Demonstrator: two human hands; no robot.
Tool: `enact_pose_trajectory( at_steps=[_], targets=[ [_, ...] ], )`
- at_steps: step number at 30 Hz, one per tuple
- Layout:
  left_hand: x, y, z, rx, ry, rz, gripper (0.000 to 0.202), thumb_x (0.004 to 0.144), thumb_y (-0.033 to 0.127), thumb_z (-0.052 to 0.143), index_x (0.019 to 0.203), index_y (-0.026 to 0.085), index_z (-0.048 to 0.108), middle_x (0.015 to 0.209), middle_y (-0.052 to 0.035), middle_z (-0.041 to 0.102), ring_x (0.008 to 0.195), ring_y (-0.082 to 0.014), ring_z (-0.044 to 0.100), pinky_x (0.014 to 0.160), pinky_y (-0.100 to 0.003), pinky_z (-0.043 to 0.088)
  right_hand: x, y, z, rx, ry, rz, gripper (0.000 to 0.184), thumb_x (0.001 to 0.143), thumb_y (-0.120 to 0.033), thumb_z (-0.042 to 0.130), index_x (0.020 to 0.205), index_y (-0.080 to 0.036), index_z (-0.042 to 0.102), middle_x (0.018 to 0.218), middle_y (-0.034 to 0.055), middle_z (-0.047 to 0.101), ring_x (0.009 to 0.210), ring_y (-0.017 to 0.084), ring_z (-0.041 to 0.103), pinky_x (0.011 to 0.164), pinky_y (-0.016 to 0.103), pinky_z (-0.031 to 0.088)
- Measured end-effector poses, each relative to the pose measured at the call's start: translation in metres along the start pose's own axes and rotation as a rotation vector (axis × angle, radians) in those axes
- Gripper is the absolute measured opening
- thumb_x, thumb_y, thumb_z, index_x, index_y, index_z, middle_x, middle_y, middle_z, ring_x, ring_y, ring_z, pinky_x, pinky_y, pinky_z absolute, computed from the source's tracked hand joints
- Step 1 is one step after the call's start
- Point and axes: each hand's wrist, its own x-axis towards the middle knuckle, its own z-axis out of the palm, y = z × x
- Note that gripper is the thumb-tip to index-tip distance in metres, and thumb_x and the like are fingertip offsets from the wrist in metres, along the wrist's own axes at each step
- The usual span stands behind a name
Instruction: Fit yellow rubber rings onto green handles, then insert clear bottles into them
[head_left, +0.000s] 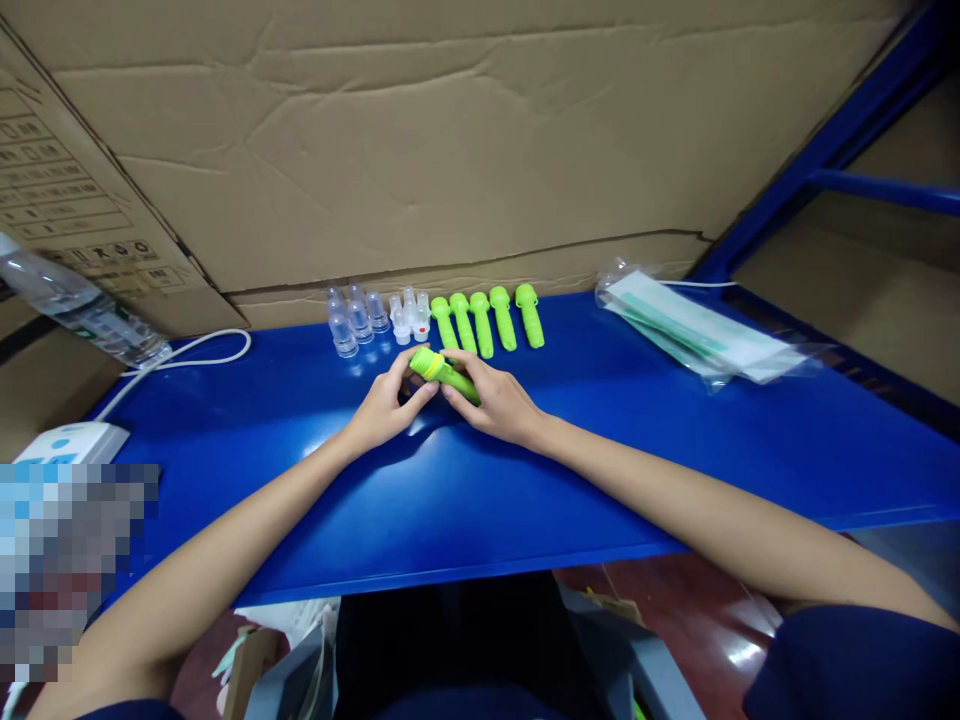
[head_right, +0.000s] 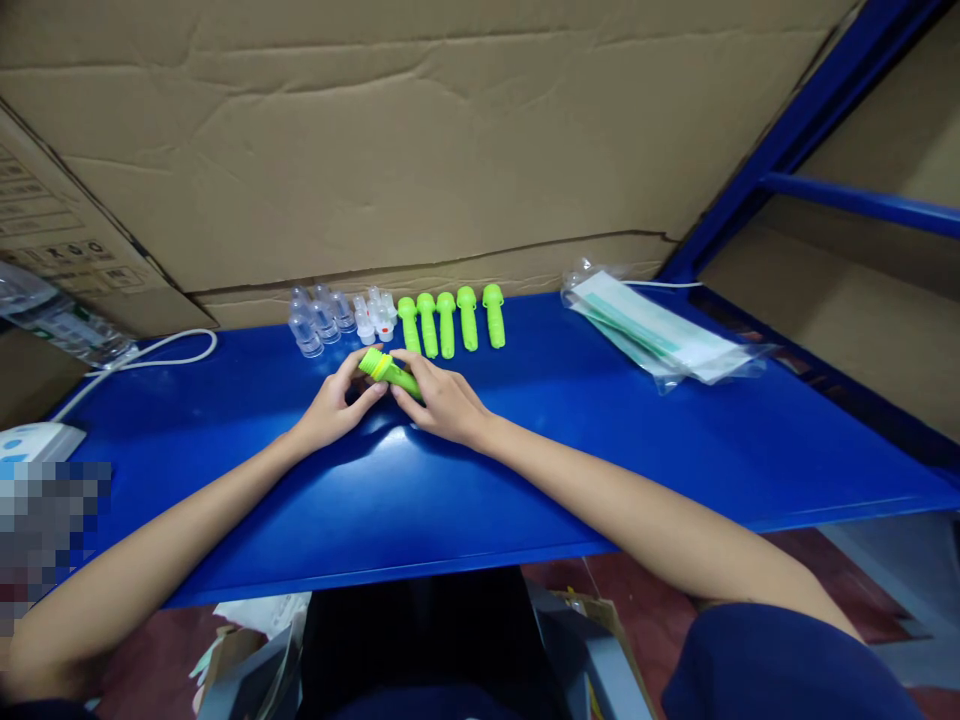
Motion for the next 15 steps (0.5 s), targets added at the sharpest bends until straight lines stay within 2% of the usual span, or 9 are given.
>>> enact_pose_trajectory(
  at_steps=[5, 12, 15],
  targets=[
    [0.0002, 0.0024, -0.0020, 0.011, -0.013, 0.000, 0.055, 0.096, 0.044, 0.057, 0.143, 0.018, 0.046, 0.087, -0.0031, 0.069, 0.071, -0.0155, 0.063, 0.067, -0.026, 0.049, -0.0003, 0.0020, 0.0013, 0.072, 0.004, -0.031, 0.048, 0.098, -0.030, 0.052, 0.145, -0.022, 0.040, 0.129, 0.0126, 0.066, 0.102, 0.023, 0.071, 0.082, 0.036, 0.058],
    [-0.0009, -0.0024, -0.0009, 0.051, -0.023, -0.004, 0.059, 0.097, 0.043, 0.054, 0.149, 0.017, 0.041, 0.083, -0.0022, 0.068, 0.068, -0.0150, 0.061, 0.067, -0.026, 0.049, -0.0012, 0.0045, 0.0045, 0.156, 0.024, -0.012, 0.046, 0.097, -0.028, 0.055, 0.141, -0.023, 0.043, 0.123, 0.0111, 0.067, 0.099, 0.021, 0.070, 0.083, 0.037, 0.058],
    [-0.0012, -0.0034, 0.0000, 0.033, -0.035, -0.013, 0.062, 0.097, 0.044, 0.053, 0.151, 0.015, 0.037, 0.086, -0.0039, 0.069, 0.073, -0.0168, 0.064, 0.071, -0.028, 0.051, -0.0009, 0.0039, 0.0051, 0.181, 0.032, -0.010, 0.047, 0.096, -0.027, 0.054, 0.142, -0.023, 0.043, 0.123, 0.0109, 0.067, 0.099, 0.021, 0.069, 0.083, 0.037, 0.058]
  ],
)
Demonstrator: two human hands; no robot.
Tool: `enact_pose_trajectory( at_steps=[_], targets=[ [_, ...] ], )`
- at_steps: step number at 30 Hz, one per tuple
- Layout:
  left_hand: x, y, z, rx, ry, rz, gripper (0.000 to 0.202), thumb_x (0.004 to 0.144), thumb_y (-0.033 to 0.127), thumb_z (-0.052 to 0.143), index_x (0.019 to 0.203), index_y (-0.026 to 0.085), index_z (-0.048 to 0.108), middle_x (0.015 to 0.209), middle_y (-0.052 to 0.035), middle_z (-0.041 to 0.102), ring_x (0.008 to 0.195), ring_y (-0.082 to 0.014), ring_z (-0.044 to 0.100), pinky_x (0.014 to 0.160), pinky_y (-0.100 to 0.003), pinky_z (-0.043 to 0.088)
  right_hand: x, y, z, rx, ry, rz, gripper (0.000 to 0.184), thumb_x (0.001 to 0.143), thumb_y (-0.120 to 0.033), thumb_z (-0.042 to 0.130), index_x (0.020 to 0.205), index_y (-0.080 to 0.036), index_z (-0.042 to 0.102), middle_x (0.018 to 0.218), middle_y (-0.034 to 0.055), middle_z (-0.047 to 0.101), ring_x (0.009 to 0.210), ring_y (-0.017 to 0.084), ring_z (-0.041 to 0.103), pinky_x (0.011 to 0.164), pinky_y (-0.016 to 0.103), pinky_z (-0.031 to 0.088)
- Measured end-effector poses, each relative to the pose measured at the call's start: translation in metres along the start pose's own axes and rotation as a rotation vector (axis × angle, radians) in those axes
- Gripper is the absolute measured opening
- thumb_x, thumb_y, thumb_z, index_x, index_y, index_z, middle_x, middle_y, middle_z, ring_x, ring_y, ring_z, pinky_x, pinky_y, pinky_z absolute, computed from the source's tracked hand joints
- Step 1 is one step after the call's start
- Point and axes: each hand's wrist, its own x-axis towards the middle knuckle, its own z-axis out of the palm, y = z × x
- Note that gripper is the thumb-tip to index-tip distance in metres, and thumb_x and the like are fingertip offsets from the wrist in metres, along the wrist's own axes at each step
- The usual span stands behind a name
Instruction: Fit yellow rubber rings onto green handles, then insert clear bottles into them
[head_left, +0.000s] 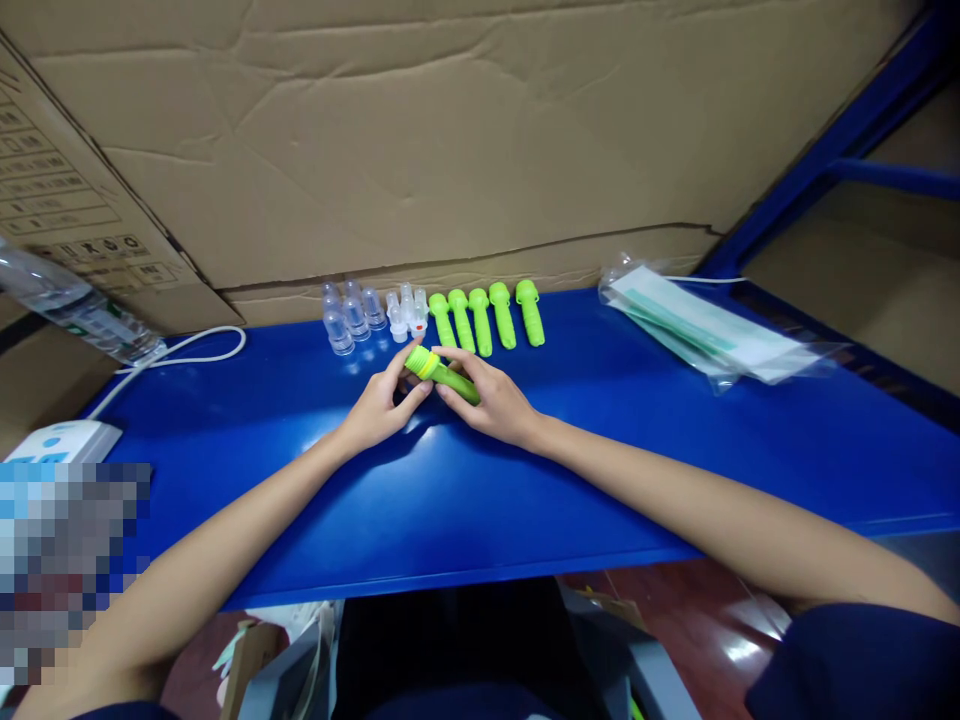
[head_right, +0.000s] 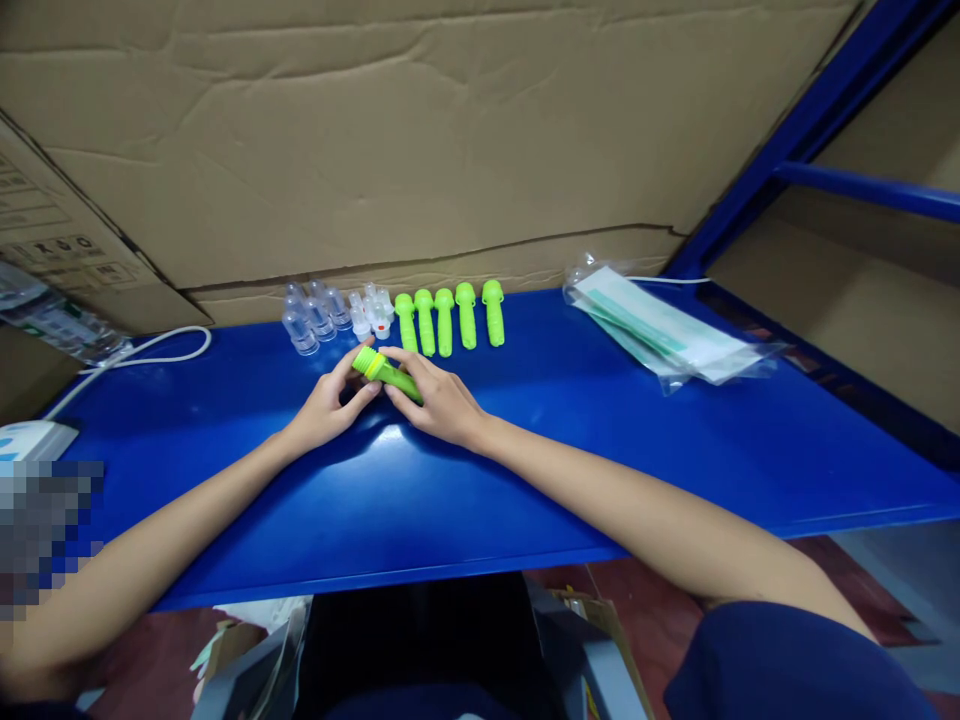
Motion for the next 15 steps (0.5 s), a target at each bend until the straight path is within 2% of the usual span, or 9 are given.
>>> enact_pose_trajectory(
  at_steps=[10, 13, 15],
  targets=[
    [0.0003, 0.0027, -0.0003, -0.010, -0.018, -0.019, 0.064, 0.097, 0.040, 0.054, 0.152, 0.013, 0.035, 0.090, -0.0052, 0.071, 0.082, -0.0185, 0.068, 0.077, -0.029, 0.054, -0.0003, -0.0007, -0.0006, 0.009, 0.003, -0.018, 0.048, 0.096, -0.028, 0.054, 0.143, -0.026, 0.044, 0.130, 0.0096, 0.064, 0.108, 0.022, 0.066, 0.090, 0.038, 0.056],
    [0.0006, 0.0010, 0.0008, -0.024, -0.018, -0.008, 0.064, 0.097, 0.040, 0.053, 0.152, 0.011, 0.035, 0.095, -0.0074, 0.071, 0.084, -0.0196, 0.068, 0.077, -0.030, 0.055, 0.0011, -0.0021, -0.0012, 0.064, 0.009, 0.016, 0.045, 0.095, -0.027, 0.055, 0.139, -0.025, 0.048, 0.123, 0.0085, 0.066, 0.103, 0.022, 0.066, 0.090, 0.038, 0.054],
    [0.0001, 0.0007, 0.0009, -0.026, -0.014, -0.001, 0.064, 0.097, 0.040, 0.053, 0.151, 0.011, 0.035, 0.095, -0.0076, 0.071, 0.082, -0.0193, 0.068, 0.076, -0.031, 0.055, 0.0013, -0.0051, -0.0017, 0.152, -0.006, 0.075, 0.044, 0.094, -0.027, 0.057, 0.137, -0.025, 0.049, 0.109, 0.0059, 0.069, 0.094, 0.020, 0.066, 0.086, 0.037, 0.054]
  ],
)
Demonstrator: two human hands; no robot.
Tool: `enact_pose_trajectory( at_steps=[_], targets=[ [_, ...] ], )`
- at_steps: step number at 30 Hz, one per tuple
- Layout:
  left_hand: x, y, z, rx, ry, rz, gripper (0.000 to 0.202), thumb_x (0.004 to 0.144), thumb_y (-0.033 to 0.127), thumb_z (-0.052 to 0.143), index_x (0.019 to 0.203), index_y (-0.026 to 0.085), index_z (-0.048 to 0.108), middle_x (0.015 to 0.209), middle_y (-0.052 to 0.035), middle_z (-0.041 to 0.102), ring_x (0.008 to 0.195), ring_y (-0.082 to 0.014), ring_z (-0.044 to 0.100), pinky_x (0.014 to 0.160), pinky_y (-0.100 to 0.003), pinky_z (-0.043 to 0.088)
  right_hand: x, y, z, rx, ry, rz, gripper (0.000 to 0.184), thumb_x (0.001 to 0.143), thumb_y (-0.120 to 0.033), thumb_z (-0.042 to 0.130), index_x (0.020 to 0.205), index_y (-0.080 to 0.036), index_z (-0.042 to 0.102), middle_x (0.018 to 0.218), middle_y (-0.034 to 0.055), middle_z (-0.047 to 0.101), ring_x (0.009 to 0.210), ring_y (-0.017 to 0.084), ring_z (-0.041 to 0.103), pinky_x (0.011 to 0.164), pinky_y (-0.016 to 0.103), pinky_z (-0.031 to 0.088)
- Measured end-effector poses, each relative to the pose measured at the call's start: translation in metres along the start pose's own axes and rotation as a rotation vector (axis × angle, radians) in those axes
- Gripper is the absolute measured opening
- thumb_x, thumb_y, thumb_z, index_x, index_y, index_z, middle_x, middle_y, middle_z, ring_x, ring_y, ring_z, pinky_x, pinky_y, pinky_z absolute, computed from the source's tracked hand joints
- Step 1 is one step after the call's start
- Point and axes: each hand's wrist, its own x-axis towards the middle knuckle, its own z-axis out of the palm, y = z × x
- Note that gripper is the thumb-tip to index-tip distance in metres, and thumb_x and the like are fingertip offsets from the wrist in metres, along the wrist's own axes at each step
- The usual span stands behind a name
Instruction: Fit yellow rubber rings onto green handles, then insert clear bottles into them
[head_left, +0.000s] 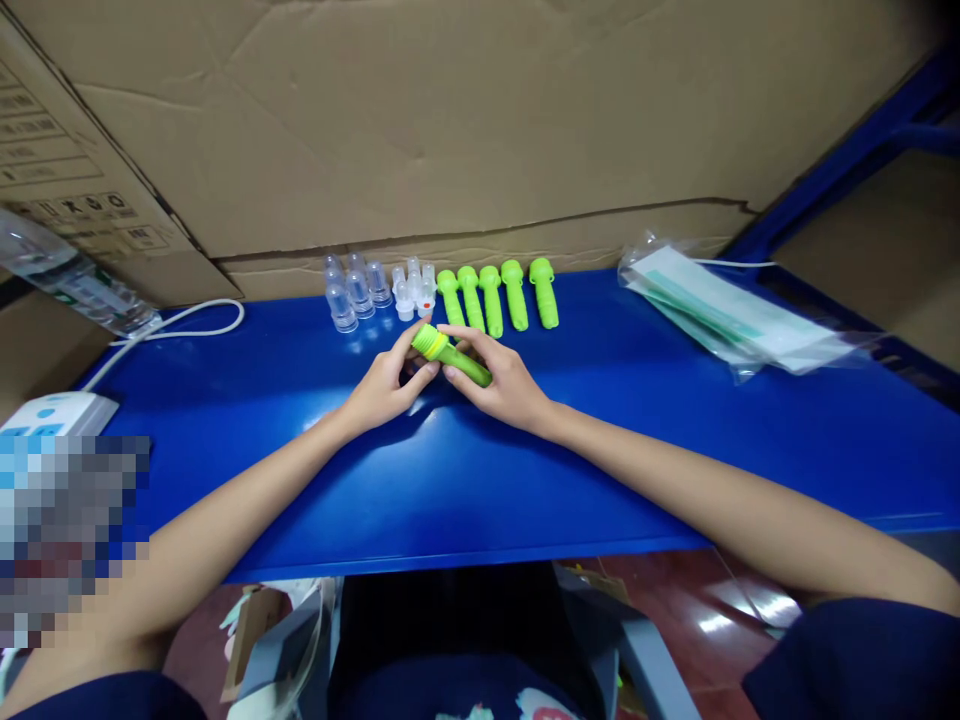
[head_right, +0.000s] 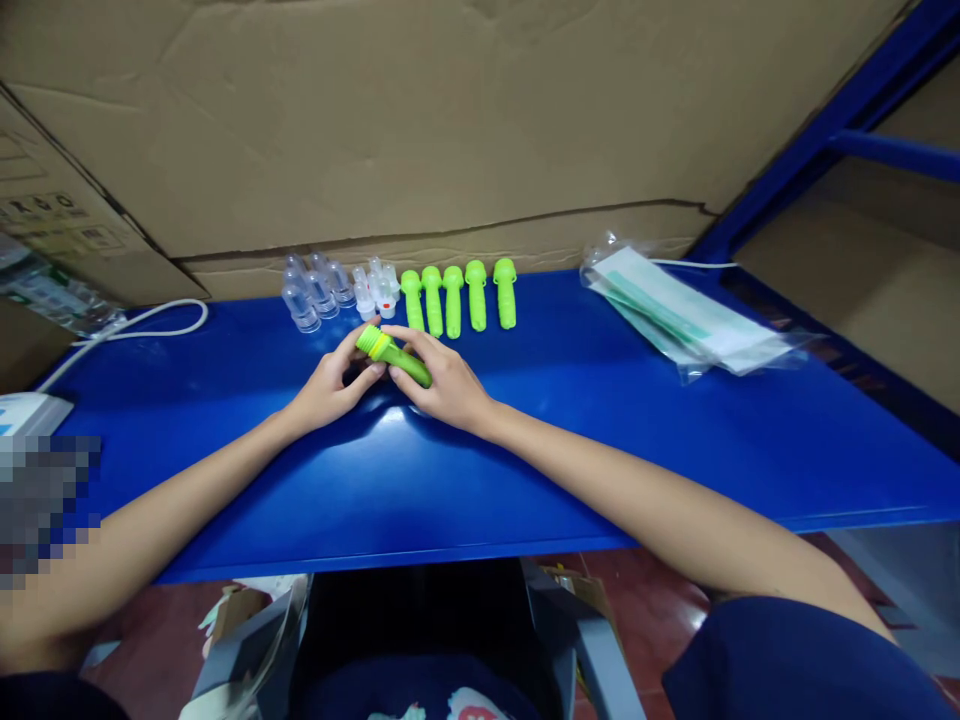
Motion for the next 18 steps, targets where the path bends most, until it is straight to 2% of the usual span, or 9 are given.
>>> enact_pose_trajectory(
  at_steps=[4, 8, 12, 18],
  targets=[
    [-0.003, 0.003, 0.000, -0.019, -0.023, 0.012, 0.062, 0.097, 0.037, 0.053, 0.152, 0.013, 0.035, 0.098, -0.0076, 0.072, 0.081, -0.0182, 0.068, 0.077, -0.030, 0.055, -0.006, -0.011, 0.001, 0.209, -0.029, 0.180, 0.046, 0.093, -0.033, 0.060, 0.137, -0.023, 0.049, 0.083, -0.0008, 0.063, 0.072, 0.015, 0.059, 0.070, 0.031, 0.050],
    [-0.005, 0.005, 0.000, -0.054, -0.056, 0.030, 0.060, 0.098, 0.034, 0.052, 0.152, 0.015, 0.034, 0.099, -0.0079, 0.073, 0.084, -0.0184, 0.070, 0.078, -0.029, 0.055, -0.014, -0.023, 0.005, 0.338, 0.011, 0.301, 0.046, 0.093, -0.036, 0.061, 0.136, -0.023, 0.050, 0.078, -0.0020, 0.058, 0.067, 0.013, 0.055, 0.062, 0.028, 0.046],
    [-0.005, 0.007, 0.001, -0.075, -0.037, 0.065, 0.058, 0.098, 0.032, 0.053, 0.151, 0.017, 0.036, 0.101, -0.0072, 0.074, 0.086, -0.0176, 0.071, 0.080, -0.028, 0.055, -0.015, -0.028, 0.006, 0.362, 0.018, 0.329, 0.048, 0.093, -0.038, 0.062, 0.136, -0.024, 0.049, 0.076, -0.0023, 0.056, 0.064, 0.013, 0.053, 0.058, 0.027, 0.044],
    [-0.005, 0.006, 0.002, -0.110, -0.019, 0.104, 0.057, 0.099, 0.034, 0.051, 0.151, 0.017, 0.035, 0.106, -0.0080, 0.073, 0.086, -0.0174, 0.071, 0.079, -0.028, 0.055, -0.011, -0.028, 0.008, 0.343, 0.035, 0.266, 0.047, 0.092, -0.039, 0.063, 0.135, -0.024, 0.049, 0.075, -0.0034, 0.054, 0.063, 0.013, 0.052, 0.057, 0.027, 0.044]
  ],
)
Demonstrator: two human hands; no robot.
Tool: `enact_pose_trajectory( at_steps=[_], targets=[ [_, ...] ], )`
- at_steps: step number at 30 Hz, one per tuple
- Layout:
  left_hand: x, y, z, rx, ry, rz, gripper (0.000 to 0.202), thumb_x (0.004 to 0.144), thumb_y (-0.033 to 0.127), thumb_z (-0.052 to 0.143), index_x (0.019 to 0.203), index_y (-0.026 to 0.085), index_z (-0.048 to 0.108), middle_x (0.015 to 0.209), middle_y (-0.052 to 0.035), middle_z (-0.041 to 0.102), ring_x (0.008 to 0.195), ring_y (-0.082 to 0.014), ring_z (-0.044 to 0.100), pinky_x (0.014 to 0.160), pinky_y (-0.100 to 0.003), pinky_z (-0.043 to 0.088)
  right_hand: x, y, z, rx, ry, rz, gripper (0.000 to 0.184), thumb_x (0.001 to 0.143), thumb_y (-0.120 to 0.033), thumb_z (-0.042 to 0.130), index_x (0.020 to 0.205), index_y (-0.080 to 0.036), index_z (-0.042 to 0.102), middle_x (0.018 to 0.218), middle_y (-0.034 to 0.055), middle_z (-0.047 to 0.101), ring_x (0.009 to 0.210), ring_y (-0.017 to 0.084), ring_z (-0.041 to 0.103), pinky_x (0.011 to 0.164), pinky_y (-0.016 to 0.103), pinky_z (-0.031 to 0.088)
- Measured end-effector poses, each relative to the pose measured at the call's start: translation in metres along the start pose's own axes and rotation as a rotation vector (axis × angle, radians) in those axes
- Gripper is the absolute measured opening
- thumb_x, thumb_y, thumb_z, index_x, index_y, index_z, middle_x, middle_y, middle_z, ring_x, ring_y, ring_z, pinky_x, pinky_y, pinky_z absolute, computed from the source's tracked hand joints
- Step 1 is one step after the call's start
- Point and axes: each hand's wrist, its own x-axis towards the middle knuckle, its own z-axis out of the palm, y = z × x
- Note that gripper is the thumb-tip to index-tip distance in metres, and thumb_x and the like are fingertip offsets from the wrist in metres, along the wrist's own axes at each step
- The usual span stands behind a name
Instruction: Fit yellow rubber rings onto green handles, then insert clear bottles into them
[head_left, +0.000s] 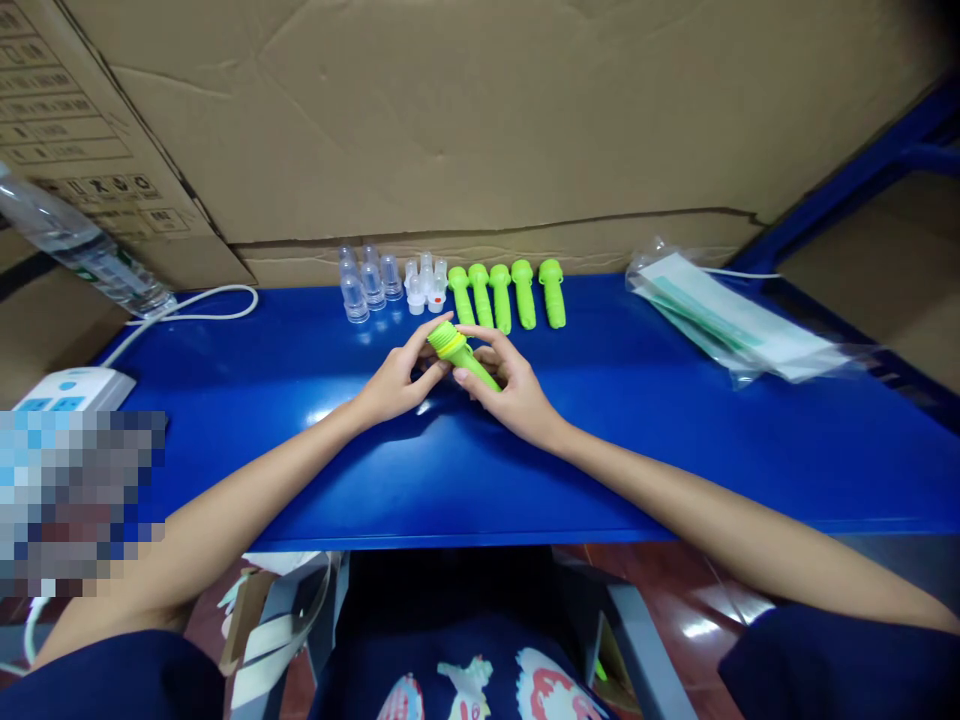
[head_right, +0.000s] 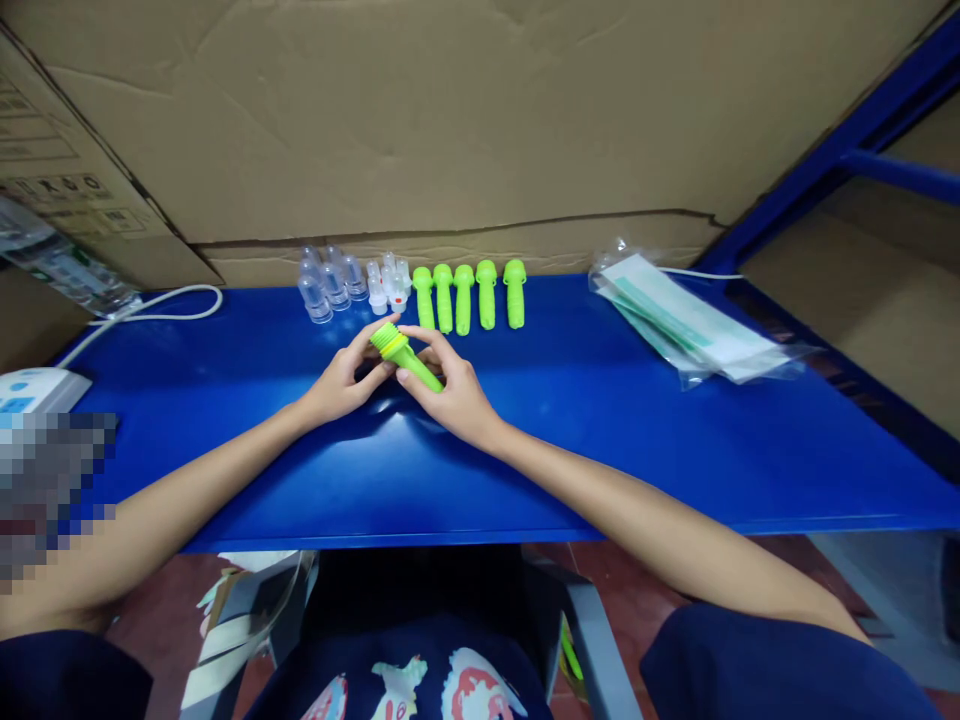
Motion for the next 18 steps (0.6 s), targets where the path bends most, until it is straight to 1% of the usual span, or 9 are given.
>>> enact_pose_trajectory(
  at_steps=[3, 6, 10, 13, 15, 17, 18],
  targets=[
    [0.001, -0.003, 0.001, -0.025, -0.002, -0.002, 0.057, 0.099, 0.035, 0.052, 0.151, 0.018, 0.035, 0.107, -0.0081, 0.072, 0.087, -0.0179, 0.071, 0.081, -0.029, 0.056, 0.003, 0.003, -0.002, -0.024, -0.017, -0.026, 0.048, 0.093, -0.040, 0.062, 0.135, -0.024, 0.048, 0.075, -0.0036, 0.055, 0.062, 0.013, 0.053, 0.058, 0.027, 0.045],
    [0.002, -0.006, 0.002, -0.054, -0.002, -0.017, 0.058, 0.100, 0.038, 0.052, 0.151, 0.019, 0.034, 0.105, -0.0078, 0.073, 0.090, -0.0199, 0.072, 0.083, -0.032, 0.056, 0.006, 0.007, -0.005, -0.101, -0.030, -0.069, 0.048, 0.093, -0.041, 0.062, 0.135, -0.024, 0.049, 0.075, -0.0031, 0.056, 0.063, 0.014, 0.053, 0.059, 0.028, 0.045],
    [0.002, -0.008, 0.002, -0.096, -0.024, -0.027, 0.064, 0.099, 0.041, 0.052, 0.153, 0.016, 0.029, 0.105, -0.0101, 0.073, 0.093, -0.0228, 0.072, 0.086, -0.036, 0.056, 0.011, 0.009, -0.009, -0.225, -0.038, -0.140, 0.046, 0.094, -0.037, 0.059, 0.137, -0.021, 0.048, 0.075, -0.0023, 0.058, 0.064, 0.014, 0.054, 0.062, 0.029, 0.045],
    [0.001, -0.010, 0.002, -0.082, -0.035, -0.034, 0.069, 0.099, 0.043, 0.052, 0.156, 0.017, 0.024, 0.102, -0.0095, 0.073, 0.087, -0.0220, 0.071, 0.085, -0.038, 0.056, 0.014, 0.012, -0.012, -0.314, -0.054, -0.209, 0.046, 0.095, -0.032, 0.057, 0.138, -0.020, 0.046, 0.078, -0.0014, 0.060, 0.065, 0.014, 0.055, 0.067, 0.030, 0.047],
    [0.001, -0.012, 0.003, -0.062, -0.036, -0.029, 0.073, 0.099, 0.044, 0.051, 0.159, 0.020, 0.016, 0.097, -0.0076, 0.072, 0.080, -0.0204, 0.069, 0.082, -0.038, 0.056, 0.016, 0.015, -0.014, -0.383, -0.059, -0.246, 0.047, 0.094, -0.031, 0.056, 0.139, -0.021, 0.045, 0.085, 0.0004, 0.063, 0.066, 0.014, 0.057, 0.069, 0.030, 0.049],
    [0.000, -0.014, 0.003, -0.040, -0.017, -0.019, 0.077, 0.100, 0.043, 0.050, 0.161, 0.022, 0.008, 0.105, -0.0095, 0.071, 0.082, -0.0194, 0.069, 0.081, -0.036, 0.055, 0.019, 0.020, -0.017, -0.450, -0.041, -0.250, 0.050, 0.093, -0.031, 0.056, 0.140, -0.022, 0.044, 0.093, 0.0033, 0.065, 0.071, 0.016, 0.059, 0.073, 0.033, 0.050],
    [0.000, -0.014, 0.003, -0.030, 0.002, -0.011, 0.077, 0.100, 0.042, 0.050, 0.161, 0.022, 0.007, 0.111, -0.0109, 0.070, 0.084, -0.0188, 0.068, 0.081, -0.035, 0.055, 0.021, 0.022, -0.019, -0.474, -0.027, -0.238, 0.052, 0.092, -0.031, 0.056, 0.142, -0.022, 0.043, 0.097, 0.0051, 0.065, 0.074, 0.018, 0.060, 0.074, 0.034, 0.051]
  ],
)
